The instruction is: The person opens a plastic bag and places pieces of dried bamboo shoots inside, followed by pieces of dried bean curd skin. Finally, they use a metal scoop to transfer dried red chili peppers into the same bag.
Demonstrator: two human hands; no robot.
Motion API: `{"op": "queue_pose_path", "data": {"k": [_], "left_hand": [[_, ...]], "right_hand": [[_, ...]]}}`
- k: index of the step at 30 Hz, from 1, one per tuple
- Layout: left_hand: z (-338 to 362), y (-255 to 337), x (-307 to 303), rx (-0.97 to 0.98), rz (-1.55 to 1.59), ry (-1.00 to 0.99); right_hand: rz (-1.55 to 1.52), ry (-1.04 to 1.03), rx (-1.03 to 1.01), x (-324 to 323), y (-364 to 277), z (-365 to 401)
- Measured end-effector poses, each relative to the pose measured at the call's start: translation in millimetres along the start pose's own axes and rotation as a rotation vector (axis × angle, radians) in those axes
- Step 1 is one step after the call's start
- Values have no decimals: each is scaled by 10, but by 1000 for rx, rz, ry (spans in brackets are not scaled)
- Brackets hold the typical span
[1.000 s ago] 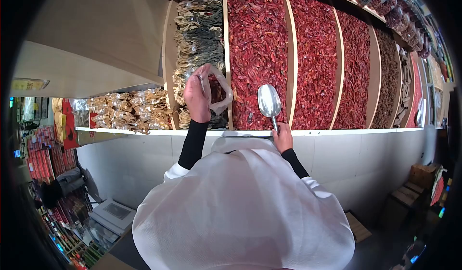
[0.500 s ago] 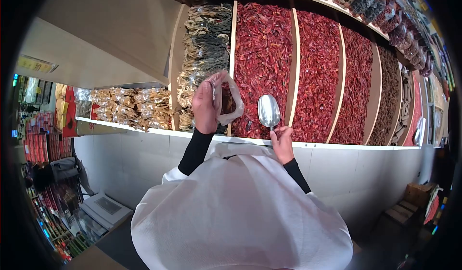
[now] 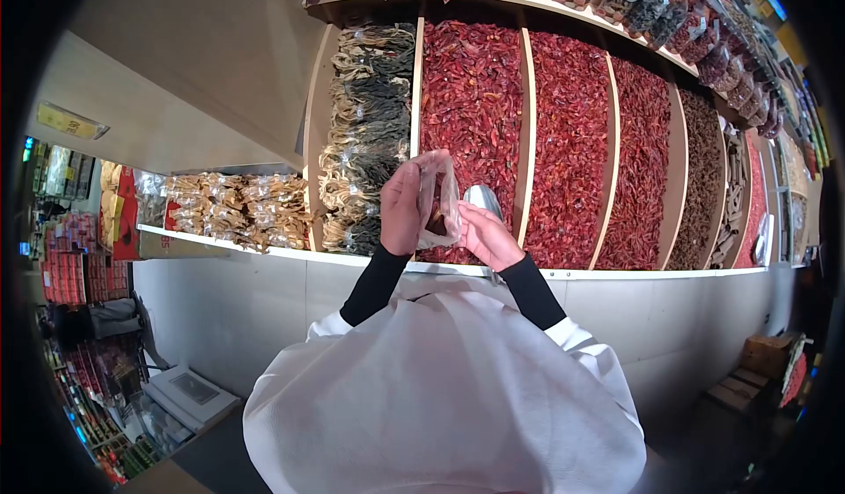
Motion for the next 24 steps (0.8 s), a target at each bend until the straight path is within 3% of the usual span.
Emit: {"op": "queue_pose_path", "data": {"k": [1, 3, 5, 6, 7, 11, 15, 18, 21, 22, 24], "left_hand": [[-7, -32, 18, 1, 1, 0], [-14, -61, 35, 14, -2, -7], [-16, -12, 8, 12, -33, -4], [-9, -21, -40, -52, -90, 23], [-11, -44, -71, -114, -145, 48], [-57, -169, -70, -16, -78, 5], [-49, -294, -20, -88, -203, 32], [-58, -345, 139, -33, -350, -119], [13, -383, 238, -308, -290, -287], [1, -388, 225, -307, -291, -290], [-13, -338, 277, -83, -519, -453]], "right_hand": [[-93, -118, 69, 75, 1, 13], [-133, -45, 67, 88, -24, 73], [-132, -61, -61, 98, -133, 115], [-69, 19, -108, 64, -183, 152], [-28, -56, -186, 97, -276, 157], [359, 291, -405, 86, -551, 316], [465, 284, -543, 291, -554, 349], [485, 289, -508, 565, -479, 331], [480, 270, -521, 584, -430, 311], [482, 272, -508, 585, -446, 336], [453, 275, -464, 510, -450, 383]]}}
Point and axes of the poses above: each hand's wrist, its own z-axis away from the middle knuckle, its own x-axis out of the palm, y = z × x, the point moved 5 cm from there along -z, towards the middle knuckle, and after that the axes turned 6 degrees about -z, right-handed, at the moved point
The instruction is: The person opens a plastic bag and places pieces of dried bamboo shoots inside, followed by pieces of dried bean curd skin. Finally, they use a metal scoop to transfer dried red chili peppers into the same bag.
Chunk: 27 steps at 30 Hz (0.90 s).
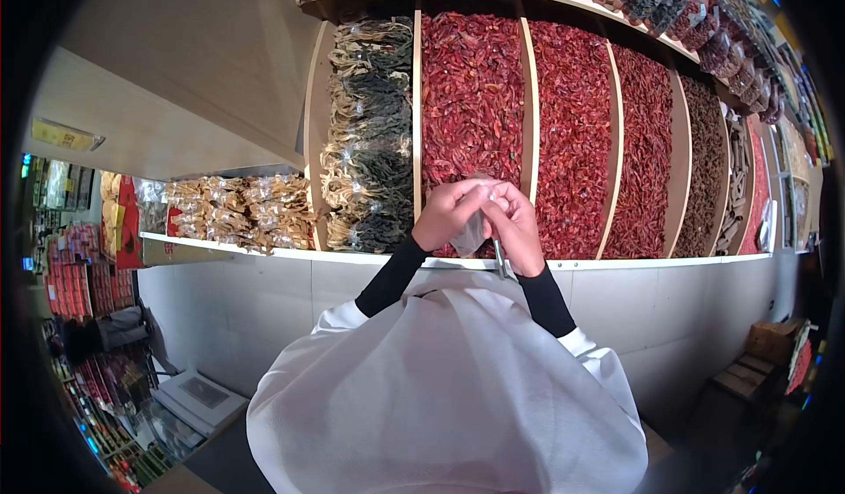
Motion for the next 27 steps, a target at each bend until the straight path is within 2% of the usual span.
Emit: {"op": "queue_pose_path", "data": {"k": [3, 5, 7, 9, 11, 13, 15, 16, 17, 18, 19, 20, 21, 23, 25, 27], "left_hand": [[91, 54, 45, 108, -141, -68], [108, 227, -16, 97, -187, -107], [110, 277, -62, 128, -268, -138], [106, 244, -119, 164, -273, -158], [116, 349, -113, 261, -331, -151], [123, 402, -58, 260, -373, -158], [131, 477, 2, 259, -413, -165], [165, 588, 64, 420, -639, -163], [204, 679, 144, 584, -866, -158], [238, 742, 221, 698, -926, -149], [246, 792, 261, 701, -927, -152], [264, 857, 303, 734, -938, -166], [288, 900, 331, 766, -949, -180], [298, 863, 348, 738, -994, -209], [272, 851, 318, 786, -987, -101], [318, 867, 295, 728, -1007, -140]], "right_hand": [[-34, 27, 111, -106, 6, 68], [-70, 59, 130, -80, -9, 137], [-97, 118, -8, -80, -24, 185], [-43, 66, 2, -235, 73, 259], [106, 43, -191, -265, 21, 332], [79, 51, -143, -450, 162, 344], [642, 190, -495, -480, -13, 340], [914, 40, -452, -537, 23, 285], [915, 42, -454, -557, 32, 220], [1010, -74, -475, -510, 60, 151], [1102, -191, -494, -460, 81, 91], [1065, -278, -502, -410, 78, 26], [1064, -277, -505, -403, 91, -64], [950, -613, -558, -146, 134, -122], [912, -579, -595, 11, 79, -81], [766, -582, -516, 36, 148, -77]]}}
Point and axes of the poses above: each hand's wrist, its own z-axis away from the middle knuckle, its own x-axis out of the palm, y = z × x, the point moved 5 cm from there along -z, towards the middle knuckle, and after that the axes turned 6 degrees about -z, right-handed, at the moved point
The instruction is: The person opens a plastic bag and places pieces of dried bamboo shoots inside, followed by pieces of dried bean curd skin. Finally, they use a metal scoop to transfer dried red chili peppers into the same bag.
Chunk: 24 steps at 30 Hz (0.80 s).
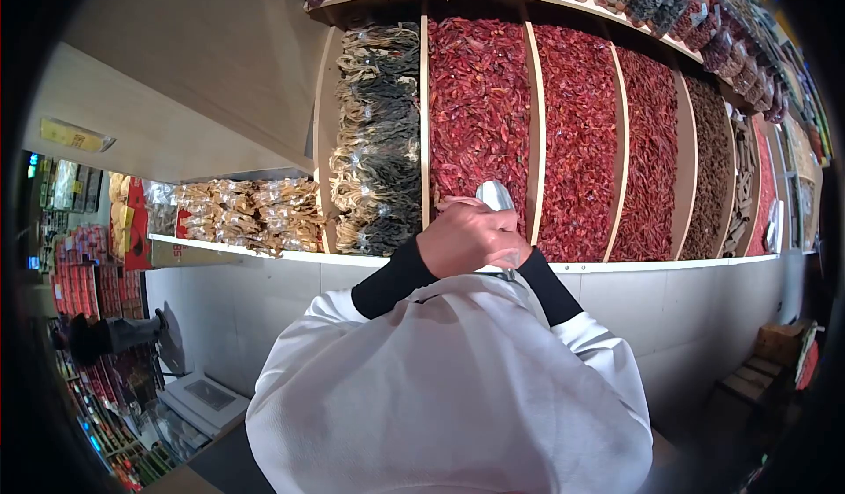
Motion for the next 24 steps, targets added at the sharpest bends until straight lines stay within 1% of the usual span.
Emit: {"op": "queue_pose_path", "data": {"k": [1, 2, 4, 5, 7, 8, 9, 10, 11, 12, 13, 14, 15, 16, 17, 18, 19, 20, 21, 22, 23, 24], "left_hand": [[7, 20, -35, -30, 8, -60], [8, 46, -100, -36, 7, -59], [39, 12, -176, -208, 141, -124], [60, 6, -205, -213, 142, -123], [121, -58, -327, -302, 471, 74], [172, -98, -338, -304, 471, 74], [260, -229, -351, -420, 457, 154], [352, -358, -343, -537, 441, 234], [450, -493, -278, -677, 469, 265], [578, -668, -113, -677, 474, 295], [717, -820, 109, -707, 567, 313], [847, -932, 313, -738, 664, 327], [938, -996, 460, -747, 672, 319], [1018, -1021, 647, -760, 839, 247], [1092, -1024, 807, -771, 1004, 173], [1161, -1036, 942, -822, 1053, 50], [1142, -1013, 959, -805, 1078, 51], [1109, -981, 974, -784, 1102, 53], [1106, -975, 1028, -781, 1103, 44], [1127, -978, 1115, -867, 1235, 66], [1157, -976, 1191, -956, 1369, 92], [1159, -982, 1225, -954, 1373, 89]], "right_hand": [[-80, 7, 21, 40, 30, 12], [-160, 14, 42, 83, 71, 26], [-322, 27, 87, 190, 175, 68], [-403, 35, 110, 244, 239, 88], [-563, 53, 155, 361, 380, 124], [-641, 63, 178, 417, 461, 141], [-339, 127, 202, 431, 612, 148], [-340, 125, 204, 390, 624, 112], [-329, 145, 301, 314, 621, 63], [-318, 165, 399, 250, 606, 28], [-339, 258, 445, 154, 500, -12], [-413, 285, 504, 123, 704, 18], [-561, 261, 565, 44, 630, -74], [-713, 236, 626, -52, 488, -181], [-893, 198, 637, -95, 459, -244], [-1073, 159, 639, -144, 434, -313], [-1179, 131, 702, -185, 376, -364], [-1308, 120, 724, -173, 484, -376], [-1374, 76, 729, -191, 549, -372], [-1437, 31, 735, -200, 549, -378], [-1437, 38, 736, -207, 565, -380], [-1424, 66, 754, -209, 592, -383]]}}
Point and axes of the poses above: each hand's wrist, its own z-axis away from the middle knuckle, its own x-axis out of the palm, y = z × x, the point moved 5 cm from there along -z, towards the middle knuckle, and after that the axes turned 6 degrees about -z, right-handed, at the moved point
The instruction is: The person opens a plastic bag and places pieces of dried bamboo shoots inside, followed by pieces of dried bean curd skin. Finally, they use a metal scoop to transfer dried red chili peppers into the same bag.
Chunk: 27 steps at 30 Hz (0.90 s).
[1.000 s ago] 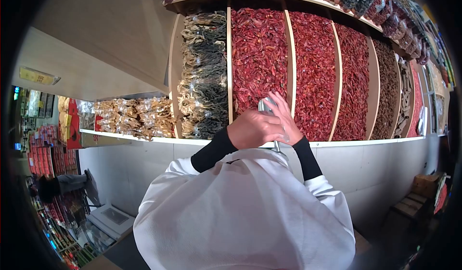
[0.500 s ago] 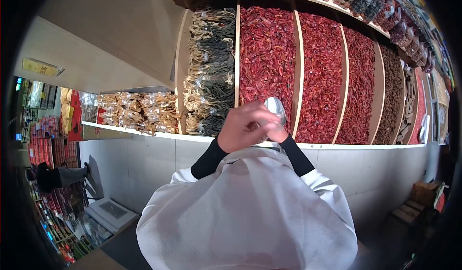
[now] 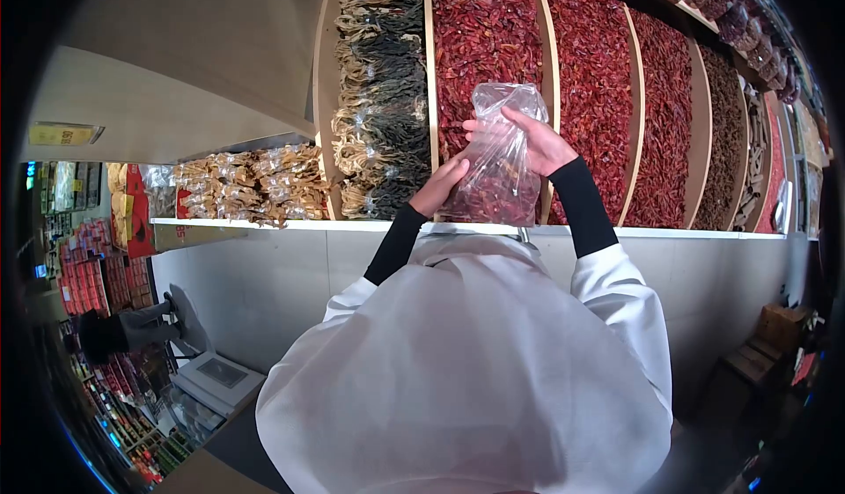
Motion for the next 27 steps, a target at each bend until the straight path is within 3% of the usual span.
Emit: {"op": "queue_pose_path", "data": {"k": [3, 5, 6, 8, 10, 11, 12, 14, 15, 16, 23, 25, 26, 27], "left_hand": [[-67, -104, -46, -22, -46, 28], [-115, -110, -141, 172, -369, 196], [-96, -188, -125, 172, -368, 193], [172, 201, 25, 248, -761, 579], [225, 451, 279, 322, -840, 573], [244, 582, 449, 466, -938, 561], [252, 651, 586, 610, -1034, 547], [97, 452, 642, 533, -1117, 437], [21, 358, 596, 535, -1111, 461], [-41, 351, 570, 538, -1103, 483], [-28, 543, 447, 622, -939, 401], [-132, 406, 331, 485, -450, 225], [-89, 542, 336, 484, -446, 228], [-81, 590, 306, 263, -189, 191]], "right_hand": [[16, 32, -13, -62, 8, -14], [31, 33, -23, -46, 13, -6], [87, 134, -119, -73, -6, 12], [144, 234, -216, 45, 13, 45], [271, 613, -359, 141, 59, 145], [392, 690, -470, 80, 129, 120], [625, 572, -698, 152, 158, 111], [757, 613, -594, 328, 271, 66], [986, 679, -665, 220, 381, 2], [1235, 699, -882, 447, 369, 76], [1339, 617, -833, 703, 508, 506], [1430, 589, -802, 618, 449, 605], [1455, 615, -775, 540, 417, 658], [1481, 639, -748, 455, 379, 705]]}}
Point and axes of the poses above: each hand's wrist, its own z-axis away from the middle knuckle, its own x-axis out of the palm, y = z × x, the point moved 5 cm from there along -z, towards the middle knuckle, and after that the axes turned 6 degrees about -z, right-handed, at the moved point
